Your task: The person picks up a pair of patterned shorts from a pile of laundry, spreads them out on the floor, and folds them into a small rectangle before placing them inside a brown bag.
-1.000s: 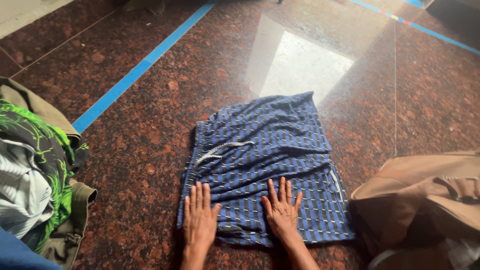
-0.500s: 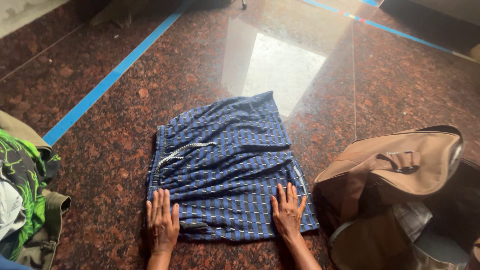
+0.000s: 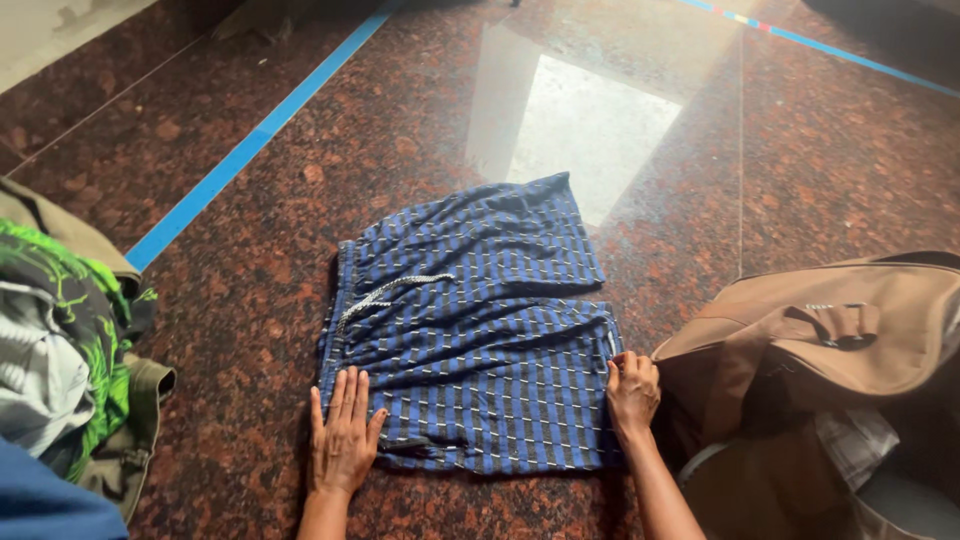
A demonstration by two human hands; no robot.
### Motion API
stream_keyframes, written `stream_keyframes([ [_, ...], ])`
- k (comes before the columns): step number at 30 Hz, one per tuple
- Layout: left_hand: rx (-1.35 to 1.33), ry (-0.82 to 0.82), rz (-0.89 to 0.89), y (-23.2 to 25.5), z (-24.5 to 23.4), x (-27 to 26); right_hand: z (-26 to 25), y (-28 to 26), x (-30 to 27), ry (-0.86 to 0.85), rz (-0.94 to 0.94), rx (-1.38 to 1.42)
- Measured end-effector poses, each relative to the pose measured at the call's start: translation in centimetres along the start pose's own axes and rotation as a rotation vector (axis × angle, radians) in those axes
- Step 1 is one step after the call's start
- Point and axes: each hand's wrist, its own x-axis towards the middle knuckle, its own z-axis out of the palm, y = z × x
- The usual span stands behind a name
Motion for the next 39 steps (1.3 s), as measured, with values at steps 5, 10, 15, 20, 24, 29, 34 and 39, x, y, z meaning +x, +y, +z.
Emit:
stream_keyframes([
  [5,0.002,-0.018,-0.019,-0.5,0.5,0.1,-0.7,-0.3,-0.4,0.139,-0.059,-0.029],
  [10,-0.029,-0.034,-0.023,-0.9,0.8,-0.1,-2.4,0.9,-0.8,0.121,0.036,0.001],
  [15,-0.026,-0.032,-0.037,-1.1,1.3,0.0,-4.4,0.7,-1.5,0.064,0.073,0.123],
  [20,-0.003,-0.030,-0.042,-0.9,1.2,0.0,-3.8,-3.0,-4.4,0.051,-0.182,0.187],
  [24,0.013,-0.028,-0.068,-0.6,0.3,0.1,-2.2,-5.2,-6.4,-0.069,-0.274,0.153],
  [29,0.075,-0.007,-0.092,-0.2,0.3,0.3,-2.9,-3.2,-6.3,-0.165,-0.240,-0.085],
  [34,0.065,-0.029,-0.086,-0.5,0.4,0.0,-3.6,-8.3,-6.2,-0.293,-0.059,-0.241],
  [39,0.055,-0.022,-0.071,-0.5,0.2,0.3,-1.3,-22.8,-9.2,-0.361,-0.439,0.225],
])
